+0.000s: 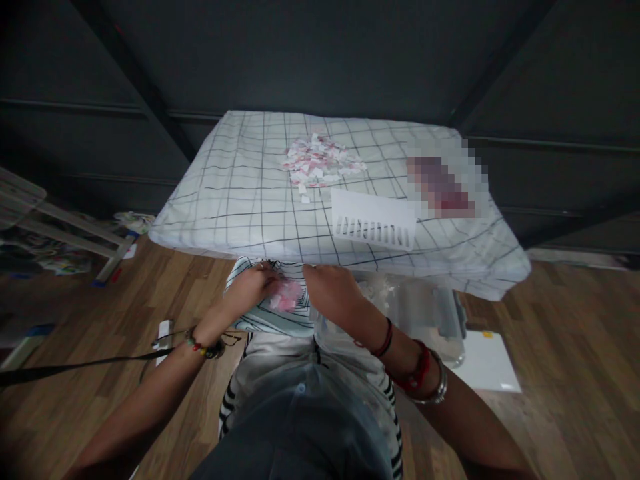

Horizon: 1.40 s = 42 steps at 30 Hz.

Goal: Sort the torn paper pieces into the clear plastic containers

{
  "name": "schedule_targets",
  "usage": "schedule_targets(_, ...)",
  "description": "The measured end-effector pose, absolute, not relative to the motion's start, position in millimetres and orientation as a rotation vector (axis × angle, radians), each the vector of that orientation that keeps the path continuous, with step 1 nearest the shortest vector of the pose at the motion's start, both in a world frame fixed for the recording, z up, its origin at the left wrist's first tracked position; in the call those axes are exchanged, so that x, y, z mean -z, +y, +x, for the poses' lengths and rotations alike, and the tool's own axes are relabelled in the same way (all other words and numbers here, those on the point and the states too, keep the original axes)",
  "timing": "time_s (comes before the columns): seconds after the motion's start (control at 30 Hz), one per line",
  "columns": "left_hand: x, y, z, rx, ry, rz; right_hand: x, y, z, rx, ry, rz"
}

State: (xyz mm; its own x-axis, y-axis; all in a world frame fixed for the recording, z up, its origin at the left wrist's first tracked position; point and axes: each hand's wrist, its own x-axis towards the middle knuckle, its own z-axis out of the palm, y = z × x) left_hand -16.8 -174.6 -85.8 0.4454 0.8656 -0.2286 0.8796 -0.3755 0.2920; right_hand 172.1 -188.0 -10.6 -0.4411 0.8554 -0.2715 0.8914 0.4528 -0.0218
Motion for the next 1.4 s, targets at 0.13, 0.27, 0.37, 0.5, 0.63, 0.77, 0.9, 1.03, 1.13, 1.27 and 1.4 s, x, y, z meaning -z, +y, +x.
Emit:
schedule_targets(0.13,88.3,-173.1,-1.0,0.175,1.508,2.354,13.1,-185.0,170.6,0.222,2.502,1.508)
schedule_targets(0.27,89.7,-173.7,4.0,0.265,1.52,2.375,15.0,-183.9,168.5,0.221,2.527,1.49)
schedule_targets(0.37,92.1,-172.9,3.0,0.281,1.519,2.393,16.0,-184.1,166.5,0.222,2.548,1.482)
schedule_targets(0.5,100.0,-172.4,1.4,0.25,1.533,2.416,17.0,-184.2,165.2,0.221,2.564,1.486)
schedule_targets(0.63,107.9,-172.8,0.0,0.19,1.53,2.424,18.1,-184.0,166.1,0.219,2.582,1.489)
schedule_targets(0.77,109.6,-174.4,-1.1,0.068,1.524,2.419,18.5,-184.2,167.1,0.22,2.598,1.5)
schedule_targets(0.9,107.2,-177.5,-3.9,-0.117,1.517,2.399,17.9,-183.3,168.1,0.235,2.612,1.515)
schedule_targets(1.03,104.6,-180.1,-8.4,-0.328,1.48,2.355,19.4,-182.4,169.1,0.268,2.643,1.524)
schedule_targets(1.13,98.6,-183.8,-10.1,-0.48,1.44,2.313,20.9,-182.2,168.4,0.313,2.669,1.529)
schedule_targets(1.27,72.6,-191.9,-9.9,-0.644,1.37,2.277,15.0,-177.1,170.9,0.426,2.731,1.488)
schedule_targets(1.4,29.1,-188.1,-7.0,-0.86,1.212,2.23,-4.1,-157.1,186.8,0.658,2.851,1.484)
